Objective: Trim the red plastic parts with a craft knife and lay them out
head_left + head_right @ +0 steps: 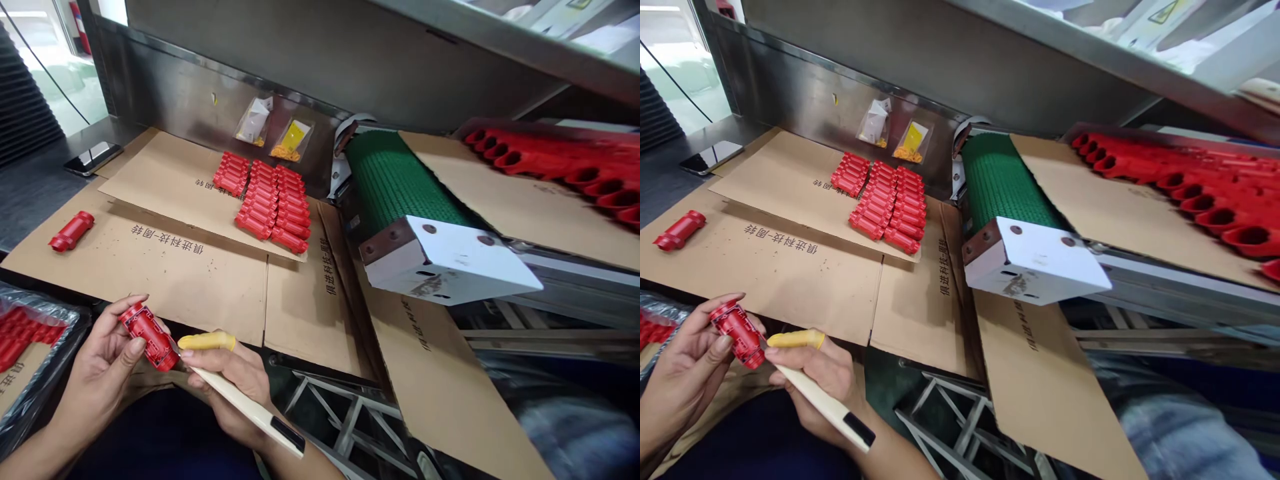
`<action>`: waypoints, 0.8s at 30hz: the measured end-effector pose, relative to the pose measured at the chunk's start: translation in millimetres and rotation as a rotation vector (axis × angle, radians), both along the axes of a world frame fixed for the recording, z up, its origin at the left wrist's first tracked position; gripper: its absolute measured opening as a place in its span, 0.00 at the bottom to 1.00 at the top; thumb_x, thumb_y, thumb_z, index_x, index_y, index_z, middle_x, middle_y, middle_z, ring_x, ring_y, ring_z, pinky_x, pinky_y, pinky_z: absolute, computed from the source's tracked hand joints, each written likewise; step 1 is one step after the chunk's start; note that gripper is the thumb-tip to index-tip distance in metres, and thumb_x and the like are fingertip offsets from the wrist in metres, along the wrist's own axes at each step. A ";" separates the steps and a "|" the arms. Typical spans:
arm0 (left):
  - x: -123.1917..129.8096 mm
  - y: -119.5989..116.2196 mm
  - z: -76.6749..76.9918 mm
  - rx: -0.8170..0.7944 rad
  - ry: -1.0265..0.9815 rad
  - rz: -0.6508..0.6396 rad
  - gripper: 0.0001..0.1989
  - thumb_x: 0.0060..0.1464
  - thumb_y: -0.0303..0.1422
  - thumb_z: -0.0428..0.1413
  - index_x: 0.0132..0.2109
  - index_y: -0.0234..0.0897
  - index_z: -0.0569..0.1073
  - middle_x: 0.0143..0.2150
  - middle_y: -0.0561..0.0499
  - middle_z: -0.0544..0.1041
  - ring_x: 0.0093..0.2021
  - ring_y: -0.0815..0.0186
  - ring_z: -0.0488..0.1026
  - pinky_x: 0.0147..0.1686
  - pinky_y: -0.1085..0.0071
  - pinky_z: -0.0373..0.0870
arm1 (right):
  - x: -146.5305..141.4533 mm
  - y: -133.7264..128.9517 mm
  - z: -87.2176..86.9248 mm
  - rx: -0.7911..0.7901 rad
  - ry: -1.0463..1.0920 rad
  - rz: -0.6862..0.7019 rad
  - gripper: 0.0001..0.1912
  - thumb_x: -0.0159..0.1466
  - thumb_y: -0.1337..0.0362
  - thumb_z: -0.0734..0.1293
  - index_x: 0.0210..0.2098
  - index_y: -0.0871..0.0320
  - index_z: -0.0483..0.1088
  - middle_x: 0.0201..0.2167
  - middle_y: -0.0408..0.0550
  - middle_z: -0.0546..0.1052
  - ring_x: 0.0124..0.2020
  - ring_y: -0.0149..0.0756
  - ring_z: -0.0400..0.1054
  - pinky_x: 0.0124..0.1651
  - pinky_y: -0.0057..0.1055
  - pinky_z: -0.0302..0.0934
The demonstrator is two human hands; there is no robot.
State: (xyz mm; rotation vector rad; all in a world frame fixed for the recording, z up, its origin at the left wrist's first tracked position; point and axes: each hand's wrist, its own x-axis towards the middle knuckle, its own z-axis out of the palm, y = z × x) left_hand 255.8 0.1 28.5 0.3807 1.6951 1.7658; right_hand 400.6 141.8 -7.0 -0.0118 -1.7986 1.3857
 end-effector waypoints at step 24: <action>-1.3 -2.4 -4.4 0.184 0.062 0.022 0.21 0.60 0.32 0.68 0.59 0.45 0.75 0.45 0.48 0.87 0.42 0.60 0.85 0.46 0.71 0.82 | -0.4 -23.0 -0.9 0.014 -0.012 -0.149 0.15 0.72 0.71 0.69 0.57 0.57 0.74 0.50 0.56 0.84 0.50 0.43 0.82 0.52 0.35 0.80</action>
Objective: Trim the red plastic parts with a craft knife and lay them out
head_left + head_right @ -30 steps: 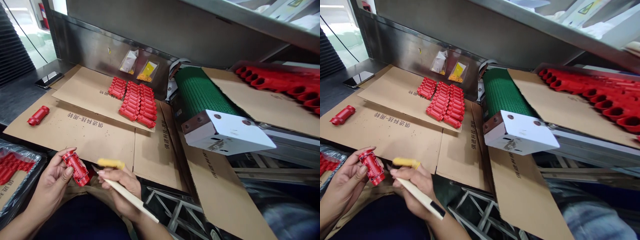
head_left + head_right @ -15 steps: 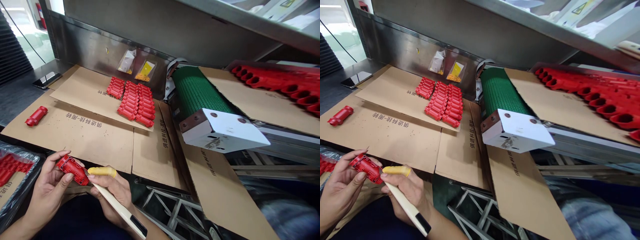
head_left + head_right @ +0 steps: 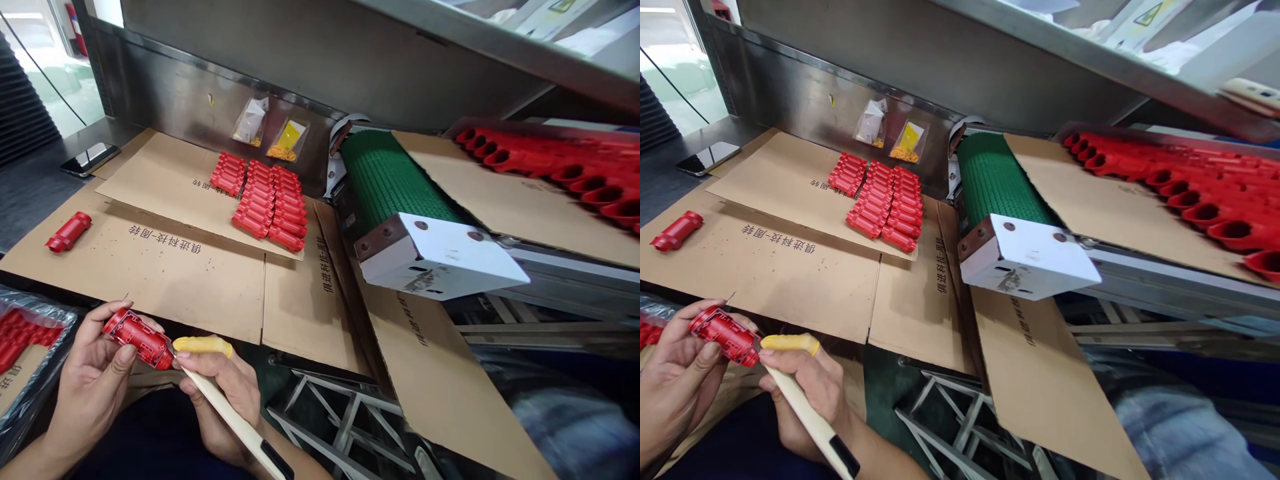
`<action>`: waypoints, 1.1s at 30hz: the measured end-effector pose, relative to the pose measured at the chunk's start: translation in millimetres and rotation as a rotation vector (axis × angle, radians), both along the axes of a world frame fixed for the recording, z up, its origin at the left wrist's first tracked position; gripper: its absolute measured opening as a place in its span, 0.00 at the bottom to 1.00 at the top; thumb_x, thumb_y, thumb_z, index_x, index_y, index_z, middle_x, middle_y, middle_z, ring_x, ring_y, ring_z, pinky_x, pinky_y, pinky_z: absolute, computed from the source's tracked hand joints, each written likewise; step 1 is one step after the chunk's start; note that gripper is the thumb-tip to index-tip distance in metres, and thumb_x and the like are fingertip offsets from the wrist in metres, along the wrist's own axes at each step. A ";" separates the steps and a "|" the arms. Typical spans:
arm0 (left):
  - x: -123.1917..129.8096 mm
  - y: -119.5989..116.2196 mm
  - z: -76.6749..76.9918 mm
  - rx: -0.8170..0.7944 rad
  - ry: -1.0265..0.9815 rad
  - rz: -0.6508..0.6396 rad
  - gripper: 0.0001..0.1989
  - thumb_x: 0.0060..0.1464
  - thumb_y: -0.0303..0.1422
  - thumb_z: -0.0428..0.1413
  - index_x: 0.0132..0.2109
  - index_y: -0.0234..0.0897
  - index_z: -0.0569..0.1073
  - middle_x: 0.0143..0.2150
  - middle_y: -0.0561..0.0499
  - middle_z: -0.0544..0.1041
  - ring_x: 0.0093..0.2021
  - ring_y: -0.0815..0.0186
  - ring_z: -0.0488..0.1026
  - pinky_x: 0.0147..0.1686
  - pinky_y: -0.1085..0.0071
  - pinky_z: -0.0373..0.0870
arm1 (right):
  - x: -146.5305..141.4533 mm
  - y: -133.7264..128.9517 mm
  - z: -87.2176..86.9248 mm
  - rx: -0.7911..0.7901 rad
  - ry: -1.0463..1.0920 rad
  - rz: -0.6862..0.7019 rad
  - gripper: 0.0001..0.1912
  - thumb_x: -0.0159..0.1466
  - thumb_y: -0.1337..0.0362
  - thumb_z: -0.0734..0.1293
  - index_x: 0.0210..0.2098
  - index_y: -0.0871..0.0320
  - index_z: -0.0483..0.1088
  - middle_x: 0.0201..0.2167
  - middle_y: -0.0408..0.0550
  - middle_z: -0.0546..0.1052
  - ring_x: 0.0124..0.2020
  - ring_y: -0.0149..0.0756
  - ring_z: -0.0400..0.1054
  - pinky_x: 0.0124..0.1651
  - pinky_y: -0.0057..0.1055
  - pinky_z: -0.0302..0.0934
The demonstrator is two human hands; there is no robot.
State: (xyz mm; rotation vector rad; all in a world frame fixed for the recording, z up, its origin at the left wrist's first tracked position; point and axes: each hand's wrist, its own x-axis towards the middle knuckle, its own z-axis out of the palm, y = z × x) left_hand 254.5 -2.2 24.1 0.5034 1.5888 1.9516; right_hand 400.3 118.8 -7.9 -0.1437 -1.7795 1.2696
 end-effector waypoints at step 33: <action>3.4 7.0 10.6 -0.195 -0.110 -0.025 0.28 0.59 0.43 0.69 0.64 0.44 0.76 0.43 0.47 0.83 0.40 0.63 0.79 0.41 0.74 0.75 | 0.8 34.4 8.3 -0.508 -0.145 0.334 0.14 0.73 0.54 0.71 0.46 0.59 0.80 0.30 0.47 0.82 0.25 0.31 0.77 0.30 0.29 0.75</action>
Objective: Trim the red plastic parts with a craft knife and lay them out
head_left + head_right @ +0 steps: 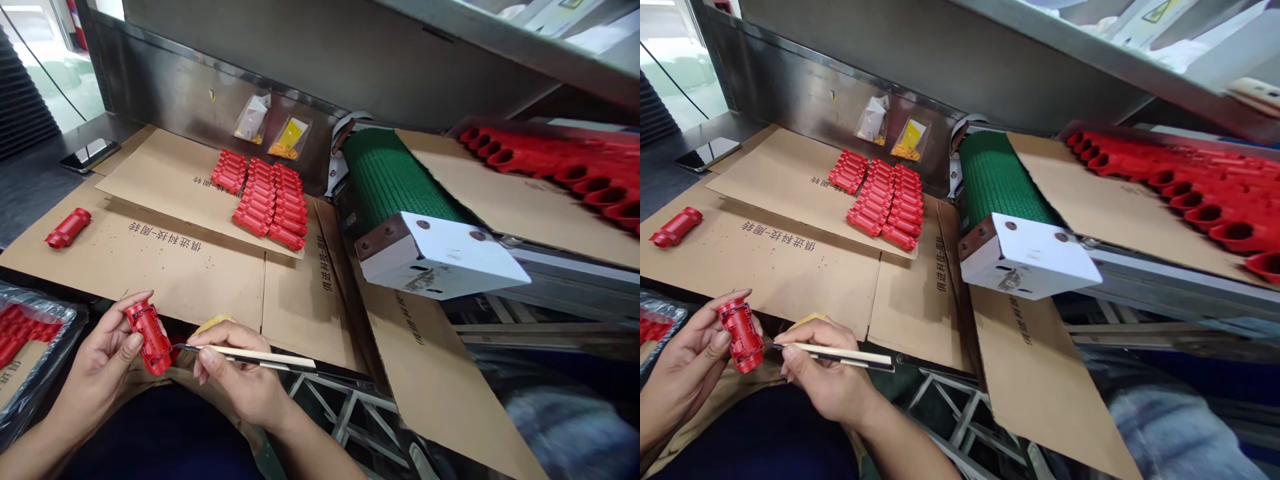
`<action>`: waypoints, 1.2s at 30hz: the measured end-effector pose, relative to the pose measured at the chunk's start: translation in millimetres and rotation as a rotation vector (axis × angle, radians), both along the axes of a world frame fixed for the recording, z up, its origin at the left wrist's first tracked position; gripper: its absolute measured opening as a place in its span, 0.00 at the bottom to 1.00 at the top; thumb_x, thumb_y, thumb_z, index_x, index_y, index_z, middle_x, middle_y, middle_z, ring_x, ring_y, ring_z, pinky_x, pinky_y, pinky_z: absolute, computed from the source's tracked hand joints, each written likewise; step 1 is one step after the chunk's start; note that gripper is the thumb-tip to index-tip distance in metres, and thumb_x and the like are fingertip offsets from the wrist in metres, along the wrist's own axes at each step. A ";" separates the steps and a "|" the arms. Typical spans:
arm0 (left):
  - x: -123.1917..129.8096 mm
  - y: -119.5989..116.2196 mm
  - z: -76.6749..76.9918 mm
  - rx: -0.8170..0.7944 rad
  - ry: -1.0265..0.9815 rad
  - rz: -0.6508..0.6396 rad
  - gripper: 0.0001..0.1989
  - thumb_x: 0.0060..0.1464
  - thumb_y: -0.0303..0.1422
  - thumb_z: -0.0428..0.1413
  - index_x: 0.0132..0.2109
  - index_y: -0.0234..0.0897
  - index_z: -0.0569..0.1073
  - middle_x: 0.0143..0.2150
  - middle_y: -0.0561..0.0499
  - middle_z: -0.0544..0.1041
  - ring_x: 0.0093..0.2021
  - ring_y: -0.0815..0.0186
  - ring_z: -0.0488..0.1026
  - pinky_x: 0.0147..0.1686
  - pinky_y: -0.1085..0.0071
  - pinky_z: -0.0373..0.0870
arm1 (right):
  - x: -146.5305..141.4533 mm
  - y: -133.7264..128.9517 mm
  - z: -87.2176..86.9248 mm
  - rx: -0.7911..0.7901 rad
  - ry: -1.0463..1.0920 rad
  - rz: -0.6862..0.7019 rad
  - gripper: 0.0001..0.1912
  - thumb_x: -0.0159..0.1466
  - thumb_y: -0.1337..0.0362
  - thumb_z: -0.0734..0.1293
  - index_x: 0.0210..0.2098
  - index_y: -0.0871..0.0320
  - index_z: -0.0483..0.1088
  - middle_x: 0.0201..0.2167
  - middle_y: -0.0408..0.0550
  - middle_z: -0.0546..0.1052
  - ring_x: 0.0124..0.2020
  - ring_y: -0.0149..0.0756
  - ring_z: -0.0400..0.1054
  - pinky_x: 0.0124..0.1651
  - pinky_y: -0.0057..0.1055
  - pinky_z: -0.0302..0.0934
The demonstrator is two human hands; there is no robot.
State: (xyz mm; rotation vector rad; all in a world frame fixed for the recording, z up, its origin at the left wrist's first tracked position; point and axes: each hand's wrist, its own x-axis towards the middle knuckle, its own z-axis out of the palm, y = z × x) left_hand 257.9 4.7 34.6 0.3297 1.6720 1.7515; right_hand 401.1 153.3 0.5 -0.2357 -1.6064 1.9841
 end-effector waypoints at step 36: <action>-18.3 -18.7 -18.1 0.007 0.165 -0.093 0.31 0.60 0.40 0.68 0.68 0.43 0.71 0.46 0.46 0.83 0.40 0.60 0.81 0.41 0.70 0.79 | 3.7 -5.6 17.6 0.361 0.033 -0.165 0.07 0.70 0.71 0.70 0.46 0.60 0.80 0.29 0.48 0.85 0.32 0.34 0.79 0.41 0.29 0.73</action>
